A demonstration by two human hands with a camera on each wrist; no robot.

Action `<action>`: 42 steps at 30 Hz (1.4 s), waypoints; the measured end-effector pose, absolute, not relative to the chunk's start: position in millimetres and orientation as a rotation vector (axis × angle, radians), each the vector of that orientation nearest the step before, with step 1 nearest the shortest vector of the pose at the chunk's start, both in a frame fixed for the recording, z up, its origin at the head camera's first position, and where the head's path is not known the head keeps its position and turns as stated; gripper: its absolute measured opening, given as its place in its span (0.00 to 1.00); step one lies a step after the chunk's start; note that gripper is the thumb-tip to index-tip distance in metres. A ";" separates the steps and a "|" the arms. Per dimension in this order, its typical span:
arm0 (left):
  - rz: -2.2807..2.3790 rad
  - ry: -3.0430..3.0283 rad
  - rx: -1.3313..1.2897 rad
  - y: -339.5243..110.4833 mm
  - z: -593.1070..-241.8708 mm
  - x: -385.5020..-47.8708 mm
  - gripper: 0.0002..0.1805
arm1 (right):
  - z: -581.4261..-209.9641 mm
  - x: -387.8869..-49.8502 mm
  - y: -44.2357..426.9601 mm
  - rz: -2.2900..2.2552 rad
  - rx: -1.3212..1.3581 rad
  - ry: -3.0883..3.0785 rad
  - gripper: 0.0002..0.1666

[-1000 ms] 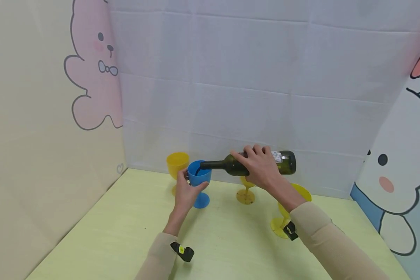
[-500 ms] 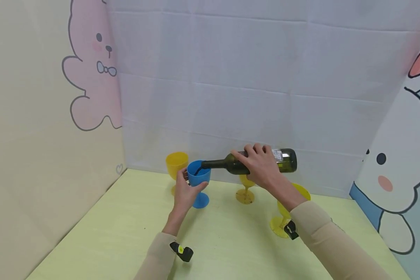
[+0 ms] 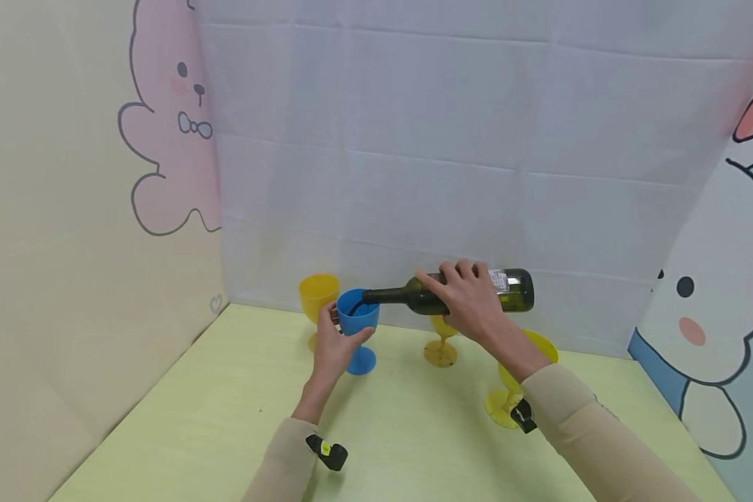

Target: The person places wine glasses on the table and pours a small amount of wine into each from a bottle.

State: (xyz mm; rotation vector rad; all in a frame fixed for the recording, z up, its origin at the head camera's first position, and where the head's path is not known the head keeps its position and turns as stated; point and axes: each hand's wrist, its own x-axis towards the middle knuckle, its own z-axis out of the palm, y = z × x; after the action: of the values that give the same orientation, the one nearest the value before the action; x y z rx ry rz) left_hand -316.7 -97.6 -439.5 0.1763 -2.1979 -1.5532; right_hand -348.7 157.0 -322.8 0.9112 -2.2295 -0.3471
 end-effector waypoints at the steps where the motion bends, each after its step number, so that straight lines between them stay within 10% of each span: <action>1: -1.553 -2.197 0.176 -97.4 -439.0 -316.5 0.47 | -322.9 -348.6 157.3 -0.346 0.909 -2.231 0.57; 42: -1.579 -2.203 0.199 -96.0 -438.7 -318.4 0.46 | -330.9 -352.2 158.9 -0.286 0.917 -2.248 0.54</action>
State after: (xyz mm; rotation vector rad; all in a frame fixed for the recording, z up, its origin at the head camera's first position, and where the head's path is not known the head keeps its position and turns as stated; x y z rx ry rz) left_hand -318.4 -96.0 -438.7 0.1991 -2.2034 -1.5793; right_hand -352.2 158.9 -330.9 0.9166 -2.2477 -0.2857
